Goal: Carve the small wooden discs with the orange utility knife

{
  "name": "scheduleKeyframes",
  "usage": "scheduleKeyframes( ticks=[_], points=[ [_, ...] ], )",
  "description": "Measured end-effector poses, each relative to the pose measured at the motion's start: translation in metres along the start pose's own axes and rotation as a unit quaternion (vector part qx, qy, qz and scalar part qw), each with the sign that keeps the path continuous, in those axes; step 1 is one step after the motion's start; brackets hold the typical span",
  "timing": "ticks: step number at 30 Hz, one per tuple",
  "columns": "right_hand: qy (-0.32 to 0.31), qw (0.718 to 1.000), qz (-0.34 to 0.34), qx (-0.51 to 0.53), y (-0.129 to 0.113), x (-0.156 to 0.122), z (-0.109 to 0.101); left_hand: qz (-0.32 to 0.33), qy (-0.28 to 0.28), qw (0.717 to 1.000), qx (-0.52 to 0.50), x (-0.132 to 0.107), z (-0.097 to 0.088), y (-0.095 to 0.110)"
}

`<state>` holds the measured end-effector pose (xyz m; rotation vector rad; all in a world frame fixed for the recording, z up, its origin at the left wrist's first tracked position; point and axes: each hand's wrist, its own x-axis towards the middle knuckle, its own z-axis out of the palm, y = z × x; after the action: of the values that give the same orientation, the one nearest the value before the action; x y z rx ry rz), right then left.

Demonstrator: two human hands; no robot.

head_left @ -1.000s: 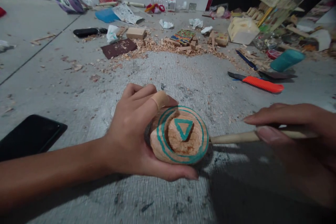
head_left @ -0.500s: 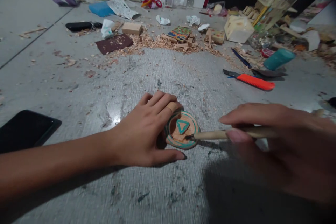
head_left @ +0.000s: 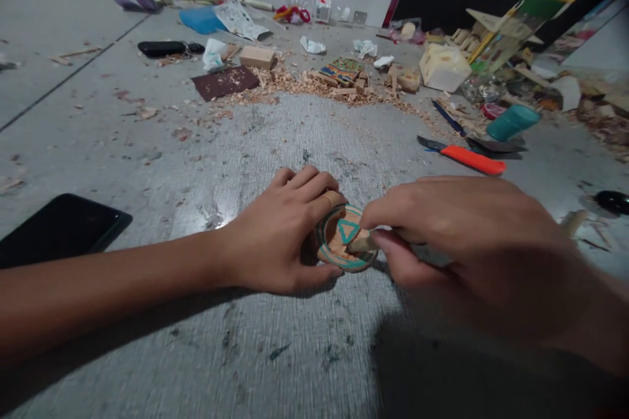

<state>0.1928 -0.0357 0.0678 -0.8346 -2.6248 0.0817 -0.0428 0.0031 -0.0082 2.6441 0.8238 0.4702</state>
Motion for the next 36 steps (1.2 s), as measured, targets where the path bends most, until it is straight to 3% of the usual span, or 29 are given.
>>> scheduleKeyframes(
  ticks=[18,23,28,36],
  points=[
    [-0.014,1.0,0.012,0.008,0.001,0.005,-0.003,0.007,0.002,1.0,0.007,0.001,-0.001,-0.001],
    [-0.074,0.997,0.005,0.036,0.0,0.008,-0.008,0.005,0.003,1.0,0.011,0.001,-0.002,0.0],
    [-0.097,0.995,-0.014,0.0,-0.004,0.016,-0.016,0.008,0.012,1.0,0.011,0.001,0.0,-0.002],
    [-0.19,0.977,-0.038,0.093,0.011,0.026,-0.026,0.002,0.005,1.0,0.012,0.0,0.001,-0.004]
  ],
)
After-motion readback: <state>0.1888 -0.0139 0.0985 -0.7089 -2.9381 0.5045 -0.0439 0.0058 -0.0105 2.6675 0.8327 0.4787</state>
